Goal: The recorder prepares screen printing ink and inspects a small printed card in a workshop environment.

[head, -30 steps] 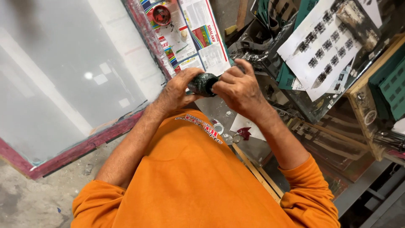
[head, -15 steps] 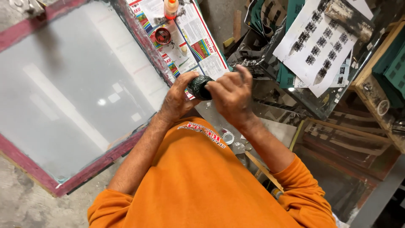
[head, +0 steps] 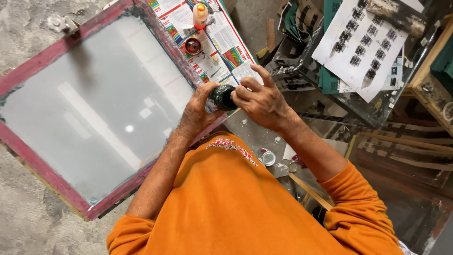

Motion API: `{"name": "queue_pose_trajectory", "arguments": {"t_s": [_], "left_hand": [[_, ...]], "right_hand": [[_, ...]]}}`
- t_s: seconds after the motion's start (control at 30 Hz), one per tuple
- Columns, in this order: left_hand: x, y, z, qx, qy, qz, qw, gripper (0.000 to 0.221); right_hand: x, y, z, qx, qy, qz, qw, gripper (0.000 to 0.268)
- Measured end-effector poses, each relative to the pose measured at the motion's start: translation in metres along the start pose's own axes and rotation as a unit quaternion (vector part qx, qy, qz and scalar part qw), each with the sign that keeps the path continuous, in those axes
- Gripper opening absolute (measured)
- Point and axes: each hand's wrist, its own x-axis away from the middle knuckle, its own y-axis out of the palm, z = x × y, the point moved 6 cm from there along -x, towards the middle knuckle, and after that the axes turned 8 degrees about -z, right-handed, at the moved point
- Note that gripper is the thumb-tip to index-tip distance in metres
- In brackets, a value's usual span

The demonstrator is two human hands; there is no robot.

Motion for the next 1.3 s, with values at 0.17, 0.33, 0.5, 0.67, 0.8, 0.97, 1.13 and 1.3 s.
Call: {"name": "queue_pose_trajectory", "arguments": {"t_s": [0.17, 0.33, 0.5, 0.67, 0.8, 0.97, 1.13, 1.3], "left_hand": [[0.001, -0.006, 0.006, -0.061, 0.036, 0.027, 0.997, 0.077], [0.004, -0.009, 0.003, -0.085, 0.036, 0.068, 0.993, 0.077], [0.011, 0.0, -0.013, -0.038, 0.008, 0.09, 0.995, 0.076], [0.015, 0.011, -0.021, 0.027, -0.033, 0.099, 0.994, 0.076], [0.016, 0.016, -0.022, 0.04, -0.027, 0.109, 0.993, 0.074], [0.018, 0.014, -0.019, 0.034, -0.008, 0.119, 0.992, 0.076], [0.021, 0.008, -0.015, 0.033, 0.006, 0.113, 0.993, 0.077], [0.023, 0.001, -0.004, 0.0, 0.034, 0.116, 0.993, 0.076]], "right_hand": [[-0.001, 0.016, 0.001, -0.126, 0.083, -0.065, 0.986, 0.008], [0.017, 0.002, 0.02, -0.251, 0.218, -0.012, 0.943, 0.01], [0.031, -0.043, 0.024, -0.217, 0.267, 0.004, 0.939, 0.008], [0.033, -0.078, 0.023, -0.203, 0.293, 0.012, 0.934, 0.008], [0.034, -0.091, 0.024, -0.198, 0.31, 0.018, 0.93, 0.007], [0.037, -0.09, 0.027, -0.206, 0.337, 0.001, 0.919, 0.009], [0.037, -0.078, 0.023, -0.23, 0.342, 0.007, 0.911, 0.009], [0.03, -0.068, 0.004, -0.215, 0.313, 0.009, 0.925, 0.008]]}}
